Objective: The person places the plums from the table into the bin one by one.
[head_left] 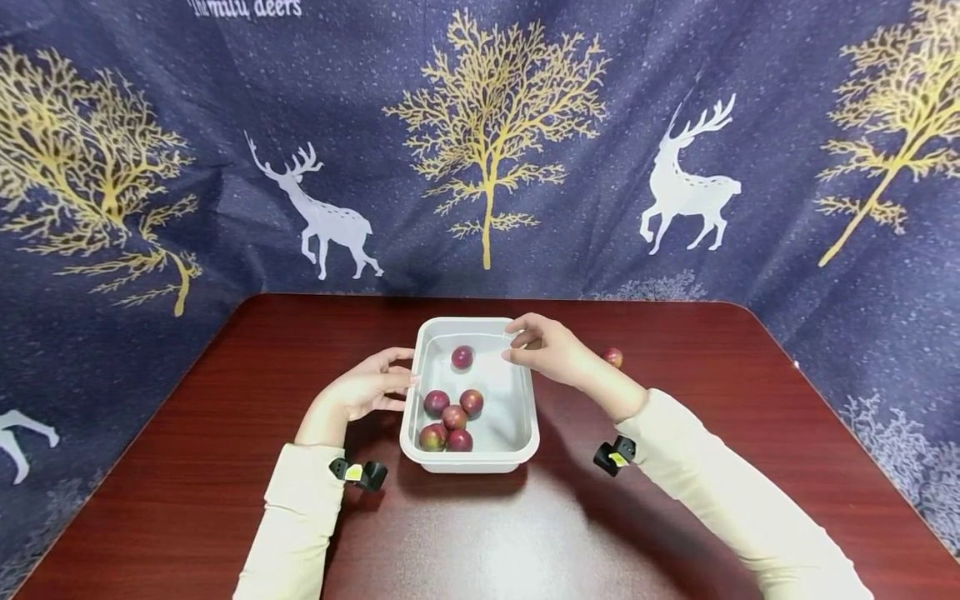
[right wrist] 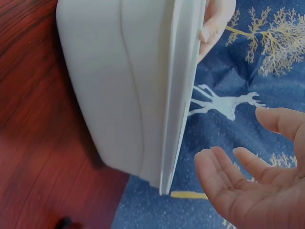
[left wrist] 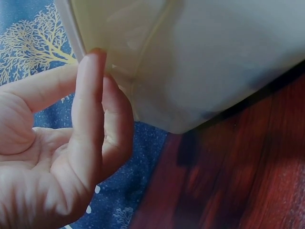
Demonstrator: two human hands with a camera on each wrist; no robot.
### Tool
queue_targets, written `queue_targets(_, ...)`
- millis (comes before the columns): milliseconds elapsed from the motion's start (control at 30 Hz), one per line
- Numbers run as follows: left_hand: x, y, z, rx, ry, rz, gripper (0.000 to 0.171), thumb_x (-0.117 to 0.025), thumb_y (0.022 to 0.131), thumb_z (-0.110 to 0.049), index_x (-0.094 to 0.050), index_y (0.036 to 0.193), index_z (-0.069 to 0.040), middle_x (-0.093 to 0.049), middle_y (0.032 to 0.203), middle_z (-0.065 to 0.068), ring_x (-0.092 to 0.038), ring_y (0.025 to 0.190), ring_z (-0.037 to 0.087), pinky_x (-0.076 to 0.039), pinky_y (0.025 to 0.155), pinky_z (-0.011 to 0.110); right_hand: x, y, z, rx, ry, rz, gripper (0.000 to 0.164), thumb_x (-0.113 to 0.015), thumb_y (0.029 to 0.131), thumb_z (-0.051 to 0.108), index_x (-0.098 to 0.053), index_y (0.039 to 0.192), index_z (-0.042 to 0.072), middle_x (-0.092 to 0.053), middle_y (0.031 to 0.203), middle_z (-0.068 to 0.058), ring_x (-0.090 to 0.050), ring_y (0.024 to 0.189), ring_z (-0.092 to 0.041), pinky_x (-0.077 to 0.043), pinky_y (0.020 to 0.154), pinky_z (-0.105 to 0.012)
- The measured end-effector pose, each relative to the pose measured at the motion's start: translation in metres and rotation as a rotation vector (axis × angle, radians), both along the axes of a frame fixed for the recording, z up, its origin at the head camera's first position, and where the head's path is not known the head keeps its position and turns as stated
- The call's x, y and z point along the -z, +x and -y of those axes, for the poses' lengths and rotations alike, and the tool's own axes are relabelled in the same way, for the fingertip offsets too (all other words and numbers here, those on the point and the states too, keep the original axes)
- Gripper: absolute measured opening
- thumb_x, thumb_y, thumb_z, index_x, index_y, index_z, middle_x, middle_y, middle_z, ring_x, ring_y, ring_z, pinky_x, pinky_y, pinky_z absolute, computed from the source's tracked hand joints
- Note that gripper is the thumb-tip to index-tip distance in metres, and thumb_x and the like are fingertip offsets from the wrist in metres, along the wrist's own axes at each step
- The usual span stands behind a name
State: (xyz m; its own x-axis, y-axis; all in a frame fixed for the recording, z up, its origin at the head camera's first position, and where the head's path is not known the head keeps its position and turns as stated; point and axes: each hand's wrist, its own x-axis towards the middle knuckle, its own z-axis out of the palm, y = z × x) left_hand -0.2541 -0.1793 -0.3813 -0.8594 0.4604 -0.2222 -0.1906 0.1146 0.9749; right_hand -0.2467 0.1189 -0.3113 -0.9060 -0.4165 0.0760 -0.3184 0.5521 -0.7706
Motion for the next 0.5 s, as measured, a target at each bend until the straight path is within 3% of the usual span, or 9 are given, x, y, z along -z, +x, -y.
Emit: queue_targets(500, 0.003, -0.002, 0.002, 0.005, -0.005, -0.012, 0.065, -0.055, 0.093, -0.008, -0.019, 0.145, 0.002, -0.059, 0.111, 0.017, -0.063, 0.085, 0.014, -0.057, 0.076, 0.030, -0.001, 0.002, -0.041, 0.075, 0.009, 0.024, 0.038, -0.064, 0.087, 0.012, -0.054, 0.120, -0.004, -0.064, 0.107, -0.024, -0.065, 0.090, -0.026, -0.053, 0.070, -0.030)
